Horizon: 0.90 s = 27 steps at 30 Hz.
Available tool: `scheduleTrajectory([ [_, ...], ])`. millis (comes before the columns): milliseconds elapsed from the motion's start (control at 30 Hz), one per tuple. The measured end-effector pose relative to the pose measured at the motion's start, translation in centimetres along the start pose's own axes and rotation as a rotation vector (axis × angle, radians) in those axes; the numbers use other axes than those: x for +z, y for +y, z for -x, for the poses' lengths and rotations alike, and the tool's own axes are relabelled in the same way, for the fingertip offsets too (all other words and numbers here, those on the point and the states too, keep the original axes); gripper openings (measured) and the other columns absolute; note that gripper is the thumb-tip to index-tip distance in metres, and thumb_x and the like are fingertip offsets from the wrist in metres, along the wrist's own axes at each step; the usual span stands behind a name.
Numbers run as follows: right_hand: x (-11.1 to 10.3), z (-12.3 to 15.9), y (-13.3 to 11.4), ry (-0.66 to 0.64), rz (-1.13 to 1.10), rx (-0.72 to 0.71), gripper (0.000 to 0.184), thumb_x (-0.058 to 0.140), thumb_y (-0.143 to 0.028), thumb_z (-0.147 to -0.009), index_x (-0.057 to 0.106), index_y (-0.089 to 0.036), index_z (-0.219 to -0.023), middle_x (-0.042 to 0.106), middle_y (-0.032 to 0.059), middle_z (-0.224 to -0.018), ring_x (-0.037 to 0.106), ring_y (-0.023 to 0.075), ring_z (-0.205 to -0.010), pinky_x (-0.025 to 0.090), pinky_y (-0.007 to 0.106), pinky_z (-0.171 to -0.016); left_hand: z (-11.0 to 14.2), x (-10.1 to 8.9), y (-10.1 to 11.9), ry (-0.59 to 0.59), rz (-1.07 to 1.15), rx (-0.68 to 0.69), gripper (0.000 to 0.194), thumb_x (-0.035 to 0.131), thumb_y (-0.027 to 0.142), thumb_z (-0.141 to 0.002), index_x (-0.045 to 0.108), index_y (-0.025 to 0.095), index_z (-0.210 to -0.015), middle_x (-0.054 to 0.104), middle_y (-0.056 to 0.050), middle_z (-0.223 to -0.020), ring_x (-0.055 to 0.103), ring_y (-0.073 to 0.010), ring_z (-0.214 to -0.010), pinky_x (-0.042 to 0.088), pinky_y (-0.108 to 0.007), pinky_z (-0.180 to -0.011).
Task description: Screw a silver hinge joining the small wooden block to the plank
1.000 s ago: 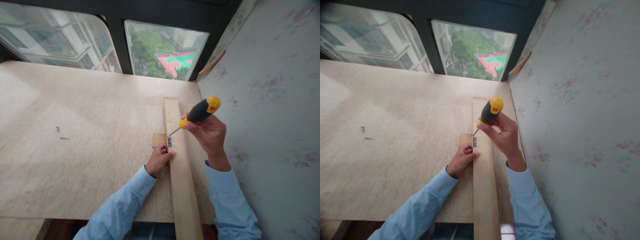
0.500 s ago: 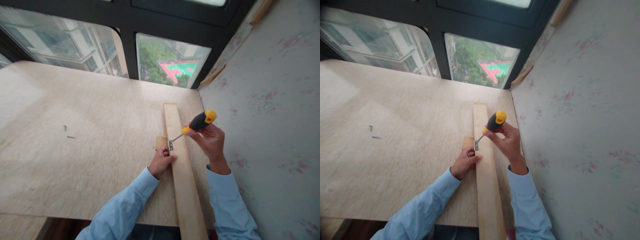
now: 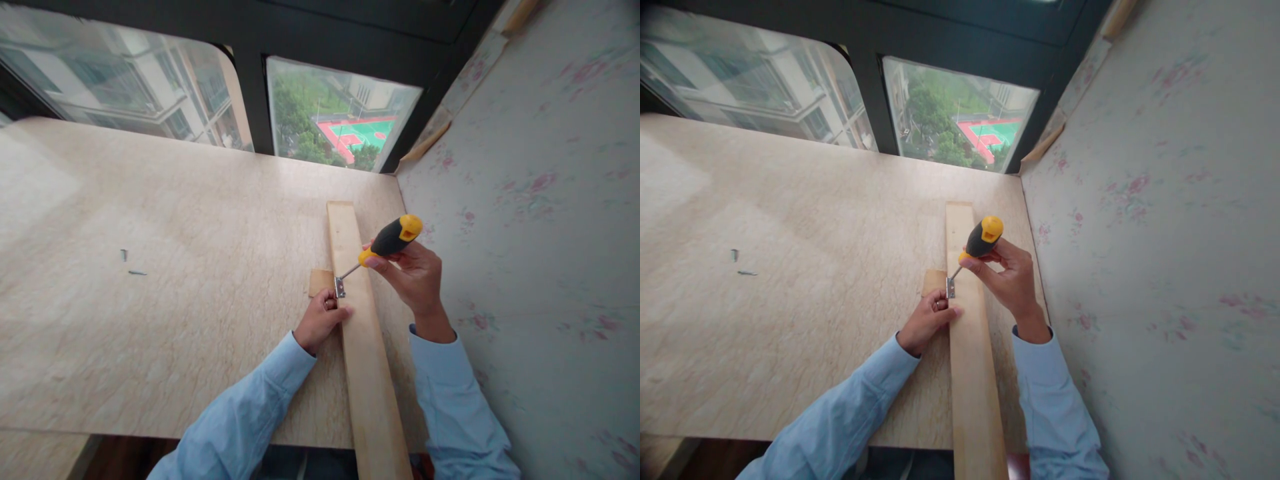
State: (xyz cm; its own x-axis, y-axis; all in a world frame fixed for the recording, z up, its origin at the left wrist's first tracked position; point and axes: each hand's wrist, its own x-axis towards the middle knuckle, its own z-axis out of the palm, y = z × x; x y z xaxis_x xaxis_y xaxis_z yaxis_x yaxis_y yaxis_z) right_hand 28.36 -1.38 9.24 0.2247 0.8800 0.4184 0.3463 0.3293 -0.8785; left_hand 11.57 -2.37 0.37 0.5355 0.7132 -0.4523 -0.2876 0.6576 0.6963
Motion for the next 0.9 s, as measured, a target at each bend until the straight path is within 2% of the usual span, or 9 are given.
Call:
scheduleTrajectory([
  [700,-0.41,0.0,0.6,-0.003,-0.002,0.017,0.021,0.082,-0.028,-0.074,0.074,-0.025,-0.093,0.078,-0.0003,-0.091,0.074,0.018,-0.078,0.064,0.033,-0.074,-0.19,-0.2,-0.32,-0.009,0.003,-0.004,0.049,0.089,0.025,-0.053,0.058,0.015,-0.089,0.073,-0.006,-0.085,0.069,-0.0185,-0.075,0.054,-0.033,-0.077],
  [900,-0.57,0.08,0.44,-0.089,-0.032,0.027,0.022,0.078,-0.029,-0.079,0.073,-0.025,-0.101,0.077,0.0018,-0.098,0.074,0.0207,-0.088,0.063,0.038,-0.082,-0.17,-0.14,-0.26,-0.018,0.004,-0.007,0.048,0.088,0.025,-0.054,0.057,0.015,-0.089,0.073,-0.006,-0.085,0.069,-0.0183,-0.075,0.054,-0.033,-0.076],
])
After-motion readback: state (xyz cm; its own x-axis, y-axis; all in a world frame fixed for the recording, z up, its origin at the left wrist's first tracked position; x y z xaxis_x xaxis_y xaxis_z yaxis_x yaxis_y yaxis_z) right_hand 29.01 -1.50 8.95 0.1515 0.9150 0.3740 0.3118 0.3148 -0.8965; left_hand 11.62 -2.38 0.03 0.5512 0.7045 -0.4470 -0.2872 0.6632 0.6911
